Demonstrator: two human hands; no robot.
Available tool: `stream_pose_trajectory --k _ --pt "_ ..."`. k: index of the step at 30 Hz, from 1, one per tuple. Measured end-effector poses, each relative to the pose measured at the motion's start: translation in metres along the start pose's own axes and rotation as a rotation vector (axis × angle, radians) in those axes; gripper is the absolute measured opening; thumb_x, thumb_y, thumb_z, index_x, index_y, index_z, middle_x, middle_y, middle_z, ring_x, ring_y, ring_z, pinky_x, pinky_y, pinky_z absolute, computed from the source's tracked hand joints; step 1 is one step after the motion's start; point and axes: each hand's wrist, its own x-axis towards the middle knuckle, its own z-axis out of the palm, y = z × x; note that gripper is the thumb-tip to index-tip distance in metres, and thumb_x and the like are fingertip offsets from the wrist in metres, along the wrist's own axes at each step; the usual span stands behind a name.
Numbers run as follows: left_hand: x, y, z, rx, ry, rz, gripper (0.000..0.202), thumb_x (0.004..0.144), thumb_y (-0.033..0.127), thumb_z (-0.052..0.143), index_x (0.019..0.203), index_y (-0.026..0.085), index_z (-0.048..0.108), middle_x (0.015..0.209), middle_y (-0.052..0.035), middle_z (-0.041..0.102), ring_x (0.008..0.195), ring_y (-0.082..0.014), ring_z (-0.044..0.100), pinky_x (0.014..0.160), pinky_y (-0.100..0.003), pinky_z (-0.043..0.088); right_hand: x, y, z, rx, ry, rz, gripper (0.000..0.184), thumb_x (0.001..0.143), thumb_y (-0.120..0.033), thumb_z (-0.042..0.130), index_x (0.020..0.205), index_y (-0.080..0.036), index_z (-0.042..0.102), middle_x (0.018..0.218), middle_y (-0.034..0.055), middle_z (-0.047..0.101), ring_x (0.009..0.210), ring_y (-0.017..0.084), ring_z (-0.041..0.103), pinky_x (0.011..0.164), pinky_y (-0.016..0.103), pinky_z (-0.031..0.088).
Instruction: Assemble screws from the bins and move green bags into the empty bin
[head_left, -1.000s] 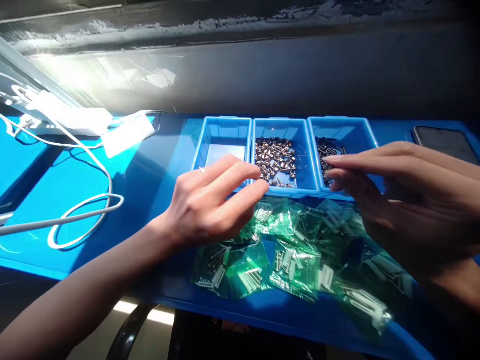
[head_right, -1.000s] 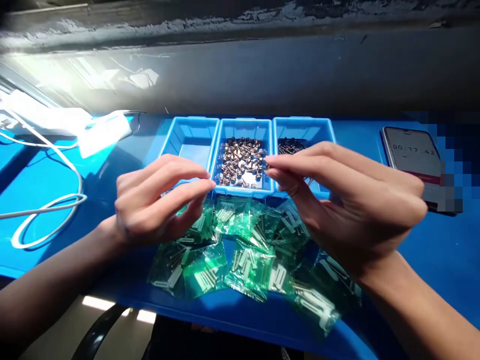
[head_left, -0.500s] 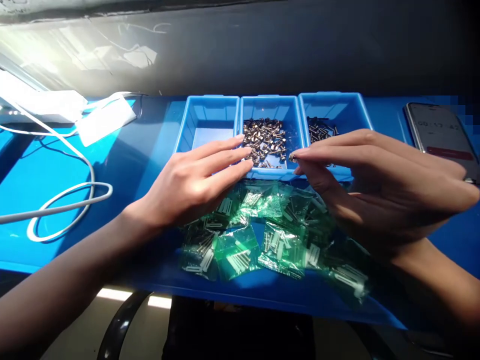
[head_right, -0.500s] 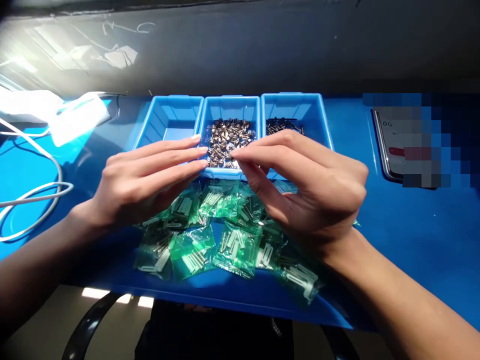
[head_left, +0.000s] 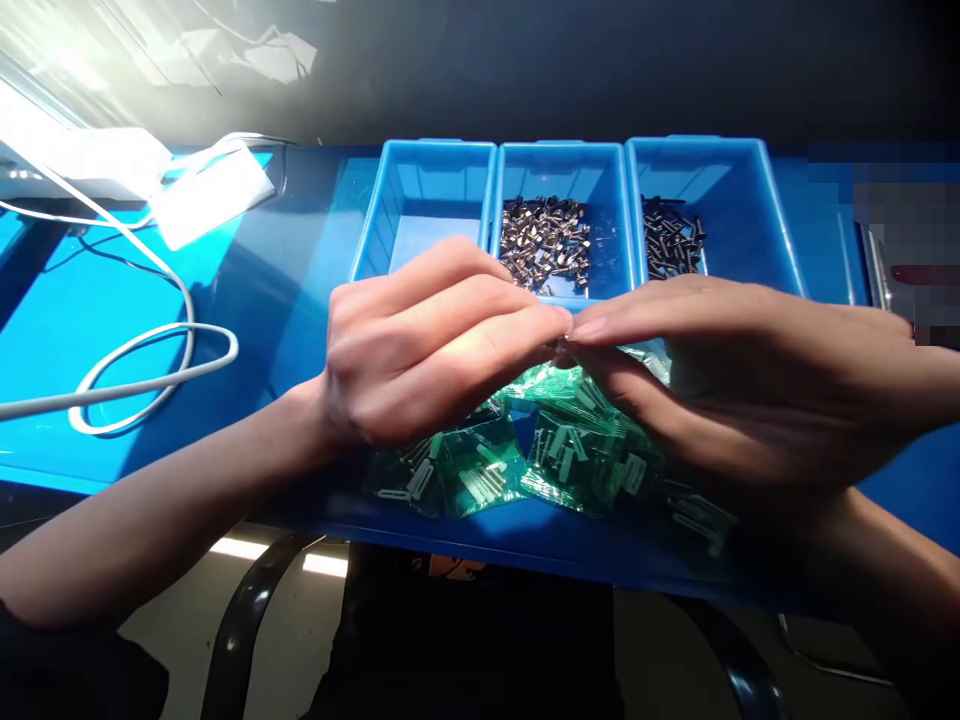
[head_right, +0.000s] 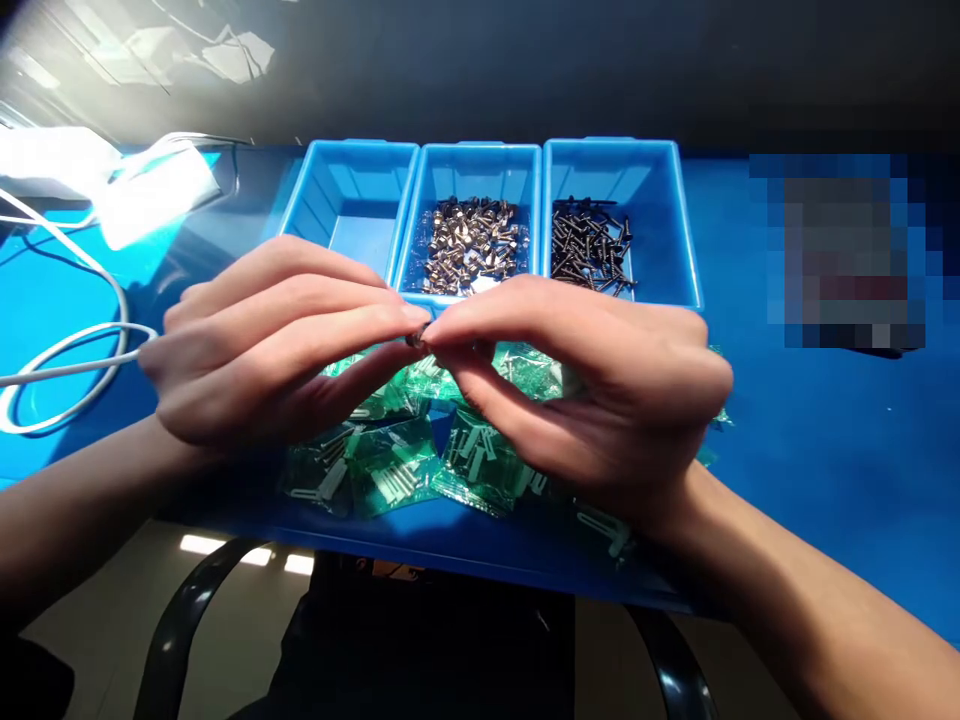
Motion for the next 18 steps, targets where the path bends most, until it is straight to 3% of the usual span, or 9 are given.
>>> stream_pose_trajectory --k 4,9,13,15,18 --pt "-0.002 -0.001 0.004 -0.022 -0.022 -0.022 0.013 0.085 0.023 0.064 0.098 0.019 0.064 0.088 -0.0012 0.073 0.081 -0.0151 0.069 0.069 -0.028 0.059 0.0 -0.002 0.0 0.024 -0.003 0.012 0.02 0.082 -0.015 0.068 0.095 -0.029 0.069 0.095 -0.0056 0.073 0.088 0.014 0.069 0.073 0.028 0.059" --pt "-0.005 -0.002 0.006 -0.048 -0.025 -0.044 0.014 0.086 0.029 0.061 0.094 0.018 0.066 0.085 -0.002 0.072 0.081 -0.0174 0.066 0.066 -0.031 0.057 0.003 -0.006 -0.006 0.064 -0.039 0.009 0.014 0.084 -0.019 0.065 0.092 -0.029 0.07 0.09 -0.0043 0.073 0.084 0.016 0.07 0.074 0.033 0.059" --pt "-0.006 -0.01 0.006 -0.017 0.037 -0.052 0.013 0.083 0.023 0.063 0.093 0.016 0.067 0.085 -0.0038 0.071 0.08 -0.0166 0.064 0.067 -0.032 0.055 0.006 0.006 -0.005 -0.007 0.141 0.072 0.027 0.082 -0.012 0.066 0.101 -0.03 0.07 0.097 -0.0022 0.072 0.086 0.017 0.069 0.074 0.034 0.06" --pt "-0.005 -0.017 0.006 0.045 0.072 -0.076 0.011 0.082 0.017 0.063 0.092 0.015 0.067 0.084 -0.0034 0.07 0.079 -0.0143 0.063 0.067 -0.029 0.053 0.012 0.016 -0.004 -0.029 0.206 0.059 0.033 0.083 -0.012 0.065 0.113 -0.027 0.068 0.108 0.0002 0.07 0.094 0.018 0.068 0.08 0.034 0.06" --pt "-0.004 -0.027 0.005 0.146 0.116 -0.09 0.01 0.082 0.015 0.061 0.089 0.016 0.067 0.082 -0.0015 0.069 0.078 -0.0119 0.06 0.066 -0.027 0.049 0.021 0.025 -0.011 -0.039 0.182 -0.016 0.034 0.086 -0.015 0.063 0.119 -0.019 0.066 0.122 0.0049 0.065 0.112 0.02 0.063 0.095 0.034 0.058"
